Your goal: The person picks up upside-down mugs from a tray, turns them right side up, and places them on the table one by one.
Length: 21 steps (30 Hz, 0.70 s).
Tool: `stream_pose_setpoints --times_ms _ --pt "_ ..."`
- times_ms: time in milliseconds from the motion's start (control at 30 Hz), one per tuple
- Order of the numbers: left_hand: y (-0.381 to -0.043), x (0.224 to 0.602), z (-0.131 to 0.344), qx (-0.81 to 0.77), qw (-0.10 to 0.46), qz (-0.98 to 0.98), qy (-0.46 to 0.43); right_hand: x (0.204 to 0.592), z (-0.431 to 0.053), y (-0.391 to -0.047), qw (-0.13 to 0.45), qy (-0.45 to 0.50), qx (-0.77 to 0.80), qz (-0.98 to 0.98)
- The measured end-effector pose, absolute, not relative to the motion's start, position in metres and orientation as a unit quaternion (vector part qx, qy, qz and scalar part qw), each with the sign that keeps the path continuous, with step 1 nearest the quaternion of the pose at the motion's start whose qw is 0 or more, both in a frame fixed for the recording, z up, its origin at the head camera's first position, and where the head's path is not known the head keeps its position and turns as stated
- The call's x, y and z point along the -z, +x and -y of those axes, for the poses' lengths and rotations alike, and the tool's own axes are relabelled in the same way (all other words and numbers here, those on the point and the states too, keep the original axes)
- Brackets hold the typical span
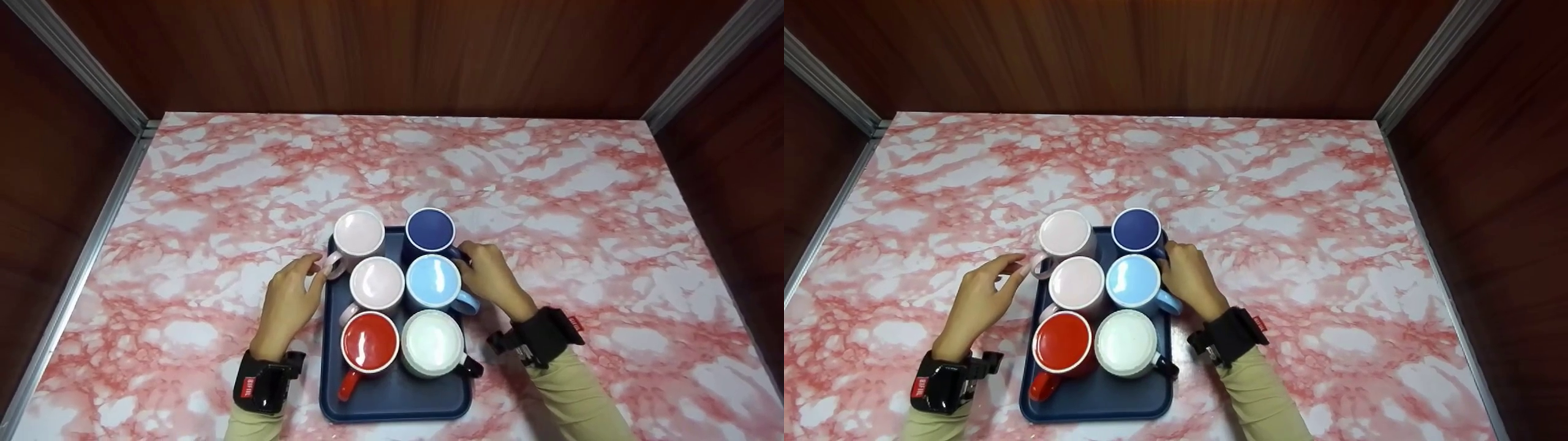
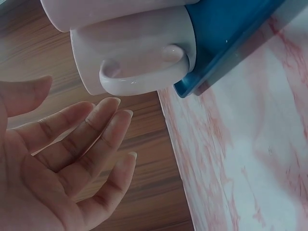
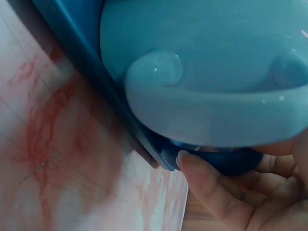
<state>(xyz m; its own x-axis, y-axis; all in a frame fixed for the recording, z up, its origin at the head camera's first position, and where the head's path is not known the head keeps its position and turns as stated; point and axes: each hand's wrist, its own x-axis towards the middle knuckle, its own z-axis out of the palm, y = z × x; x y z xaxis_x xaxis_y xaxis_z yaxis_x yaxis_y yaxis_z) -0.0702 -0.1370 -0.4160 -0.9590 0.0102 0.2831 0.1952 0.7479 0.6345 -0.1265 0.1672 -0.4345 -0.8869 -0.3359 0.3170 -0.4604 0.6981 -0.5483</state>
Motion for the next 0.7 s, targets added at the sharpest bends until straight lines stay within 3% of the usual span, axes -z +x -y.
stream_pose_setpoints --times_ms 700 --pt "-0.0695 0.4122 0.1358 0.357 0.139 0.922 -0.061 0.4308 -0.1758 -0.1215 0.102 0.148 -0.387 0.905"
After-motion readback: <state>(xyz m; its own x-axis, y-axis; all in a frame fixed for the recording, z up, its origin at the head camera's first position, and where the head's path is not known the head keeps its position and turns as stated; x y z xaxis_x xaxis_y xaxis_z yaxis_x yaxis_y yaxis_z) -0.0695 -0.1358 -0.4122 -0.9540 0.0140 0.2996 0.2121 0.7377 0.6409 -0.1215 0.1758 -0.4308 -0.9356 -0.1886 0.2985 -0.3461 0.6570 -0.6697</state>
